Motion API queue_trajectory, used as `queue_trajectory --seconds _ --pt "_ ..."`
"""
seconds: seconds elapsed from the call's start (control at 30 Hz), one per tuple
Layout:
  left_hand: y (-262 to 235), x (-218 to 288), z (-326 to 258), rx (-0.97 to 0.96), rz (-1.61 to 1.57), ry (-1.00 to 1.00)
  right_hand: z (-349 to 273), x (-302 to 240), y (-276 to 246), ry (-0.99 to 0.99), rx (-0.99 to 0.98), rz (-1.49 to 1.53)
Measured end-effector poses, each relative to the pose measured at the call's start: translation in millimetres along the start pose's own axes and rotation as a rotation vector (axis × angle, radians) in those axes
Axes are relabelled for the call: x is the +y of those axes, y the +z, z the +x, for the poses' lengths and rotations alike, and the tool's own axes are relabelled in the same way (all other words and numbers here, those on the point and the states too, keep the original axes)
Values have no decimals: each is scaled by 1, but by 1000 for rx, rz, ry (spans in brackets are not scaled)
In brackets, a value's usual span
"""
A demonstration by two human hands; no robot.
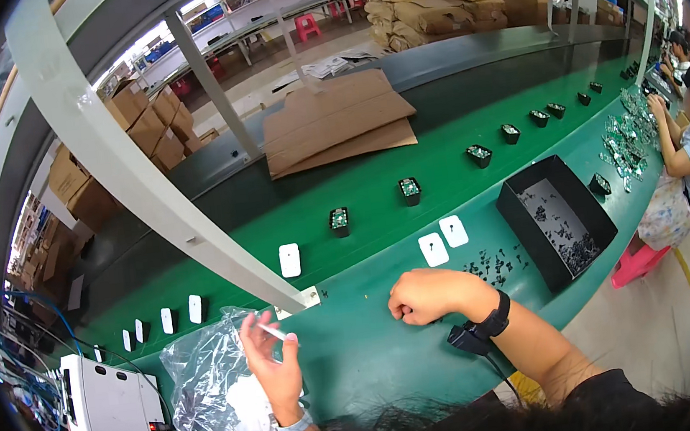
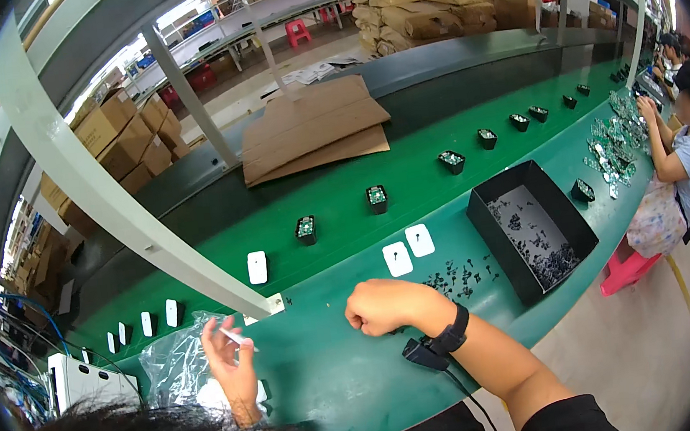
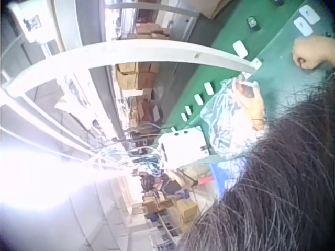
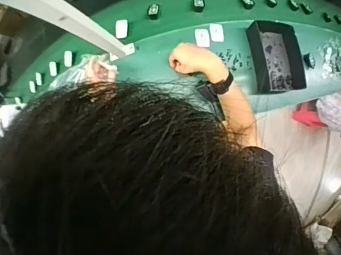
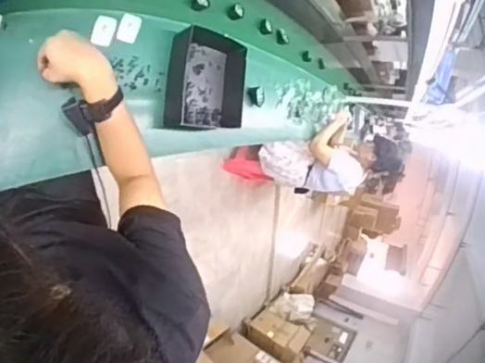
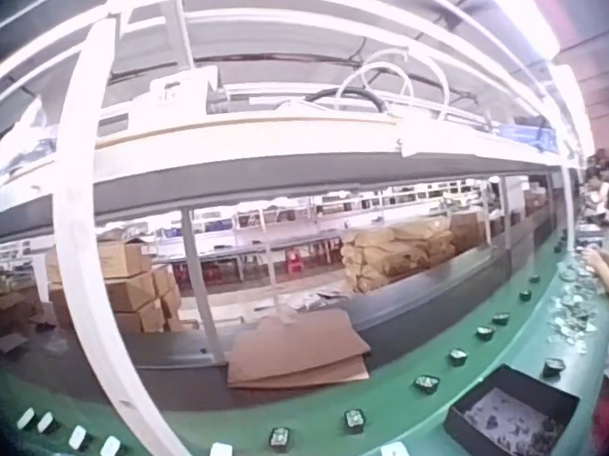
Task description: The person assembles small electronic devices by hand at a factory workstation. They pick up white plastic casings and green circuit boards, insert the boards into the casings, and place the finished units on the table. The process is repeated continuously throughout the clip.
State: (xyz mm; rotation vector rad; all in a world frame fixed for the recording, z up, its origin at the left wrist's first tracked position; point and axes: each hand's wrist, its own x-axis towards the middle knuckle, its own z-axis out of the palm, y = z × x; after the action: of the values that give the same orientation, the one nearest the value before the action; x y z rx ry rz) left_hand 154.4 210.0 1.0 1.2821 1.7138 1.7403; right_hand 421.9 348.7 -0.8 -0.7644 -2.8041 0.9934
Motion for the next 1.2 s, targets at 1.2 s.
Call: queue_trajectory --seconds 1.2 --pt "50 -2 -39 -479 -369 -374 16 -43 19 -438 598 0"
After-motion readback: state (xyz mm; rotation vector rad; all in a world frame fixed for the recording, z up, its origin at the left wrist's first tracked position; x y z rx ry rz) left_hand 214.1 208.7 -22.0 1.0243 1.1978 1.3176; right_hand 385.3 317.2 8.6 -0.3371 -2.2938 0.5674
